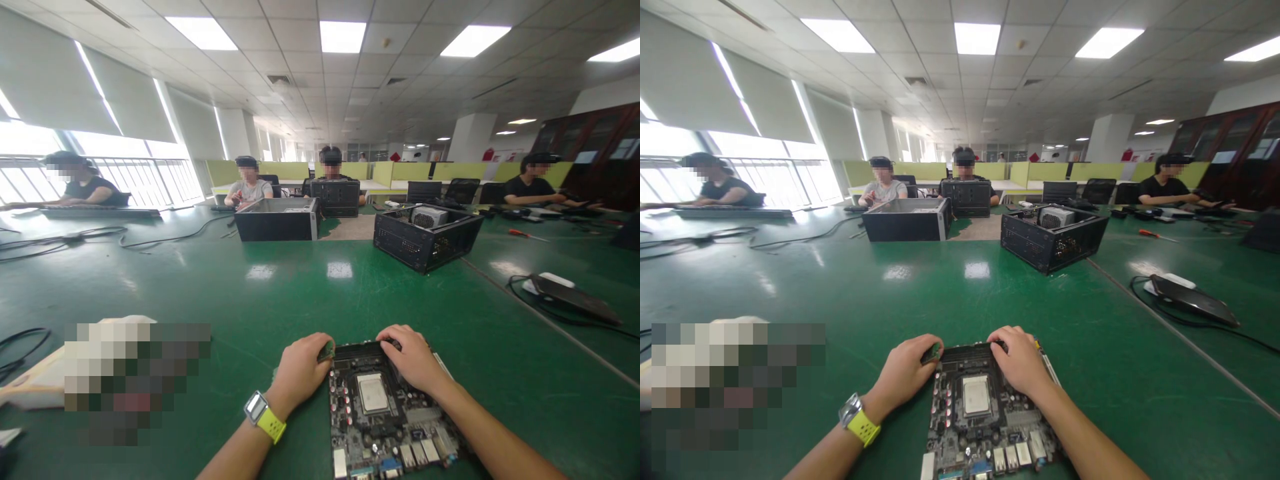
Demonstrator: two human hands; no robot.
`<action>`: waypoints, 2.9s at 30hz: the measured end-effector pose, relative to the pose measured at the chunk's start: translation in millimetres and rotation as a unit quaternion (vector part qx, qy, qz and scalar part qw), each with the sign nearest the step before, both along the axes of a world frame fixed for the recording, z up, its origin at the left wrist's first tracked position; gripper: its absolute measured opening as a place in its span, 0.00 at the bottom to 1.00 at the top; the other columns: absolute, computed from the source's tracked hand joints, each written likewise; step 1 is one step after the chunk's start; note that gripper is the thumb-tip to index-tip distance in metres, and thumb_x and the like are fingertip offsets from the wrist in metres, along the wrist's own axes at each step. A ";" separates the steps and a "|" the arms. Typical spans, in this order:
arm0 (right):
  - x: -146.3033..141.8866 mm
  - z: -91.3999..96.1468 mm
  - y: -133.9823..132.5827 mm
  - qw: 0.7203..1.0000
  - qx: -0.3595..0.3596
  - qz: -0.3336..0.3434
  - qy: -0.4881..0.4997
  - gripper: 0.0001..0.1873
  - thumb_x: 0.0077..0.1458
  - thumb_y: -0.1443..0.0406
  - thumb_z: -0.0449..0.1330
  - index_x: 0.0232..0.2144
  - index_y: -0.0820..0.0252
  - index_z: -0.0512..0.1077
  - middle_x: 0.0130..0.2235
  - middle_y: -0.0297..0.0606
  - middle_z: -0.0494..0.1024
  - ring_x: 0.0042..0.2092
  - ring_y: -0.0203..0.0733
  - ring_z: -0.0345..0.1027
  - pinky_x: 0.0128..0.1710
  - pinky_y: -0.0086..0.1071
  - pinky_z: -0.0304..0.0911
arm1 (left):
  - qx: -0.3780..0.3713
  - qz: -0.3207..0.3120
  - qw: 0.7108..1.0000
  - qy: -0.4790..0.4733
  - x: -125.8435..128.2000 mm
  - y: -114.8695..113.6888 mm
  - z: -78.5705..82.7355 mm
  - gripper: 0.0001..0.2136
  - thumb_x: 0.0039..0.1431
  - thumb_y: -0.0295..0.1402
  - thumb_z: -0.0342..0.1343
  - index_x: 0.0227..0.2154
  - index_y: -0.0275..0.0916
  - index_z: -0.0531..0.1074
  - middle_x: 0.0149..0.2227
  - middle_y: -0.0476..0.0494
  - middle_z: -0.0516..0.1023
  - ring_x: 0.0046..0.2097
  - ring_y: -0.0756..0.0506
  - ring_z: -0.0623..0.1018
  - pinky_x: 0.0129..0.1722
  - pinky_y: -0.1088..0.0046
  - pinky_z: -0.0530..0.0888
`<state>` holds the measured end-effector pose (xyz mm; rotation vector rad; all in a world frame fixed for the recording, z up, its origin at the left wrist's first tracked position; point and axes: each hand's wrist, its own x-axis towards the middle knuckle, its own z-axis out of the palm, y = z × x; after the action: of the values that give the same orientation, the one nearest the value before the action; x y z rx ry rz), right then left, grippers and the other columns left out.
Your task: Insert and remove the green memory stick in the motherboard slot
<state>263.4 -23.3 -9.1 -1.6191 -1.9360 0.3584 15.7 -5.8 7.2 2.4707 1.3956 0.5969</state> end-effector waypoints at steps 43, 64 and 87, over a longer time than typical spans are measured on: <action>-14.4 30.4 -16.9 0.999 0.046 -0.012 -0.018 0.14 0.54 0.60 0.53 0.41 0.54 0.72 0.45 0.38 0.75 0.48 0.46 0.64 0.49 0.39 0.55 | -0.007 -0.001 1.000 -0.003 1.9 -0.7 4.2 0.12 0.60 0.34 0.48 0.45 0.43 0.70 0.43 0.46 0.76 0.43 0.45 0.74 0.43 0.72 0.68; -18.8 33.3 -27.8 0.966 -0.047 -0.085 -0.238 0.14 0.55 0.61 0.49 0.28 0.54 0.74 0.29 0.42 0.79 0.32 0.48 0.72 0.27 0.33 0.56 | 0.043 0.041 0.998 -0.022 -9.8 2.0 2.0 0.10 0.60 0.38 0.49 0.41 0.44 0.71 0.40 0.48 0.77 0.41 0.45 0.75 0.40 0.73 0.68; 133.5 8.2 95.2 0.962 -0.035 -0.167 -0.211 0.24 0.57 0.63 0.48 0.55 0.63 0.63 0.57 0.45 0.65 0.55 0.51 0.60 0.50 0.40 0.57 | 0.003 -0.074 0.996 0.058 2.5 -0.6 7.1 0.25 0.52 0.28 0.52 0.54 0.54 0.63 0.62 0.57 0.57 0.59 0.44 0.63 0.54 0.64 0.67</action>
<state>396.9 71.9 -0.9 -2.1650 -1.9043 -0.0634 18.2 -6.4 14.3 2.6233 1.2357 0.4326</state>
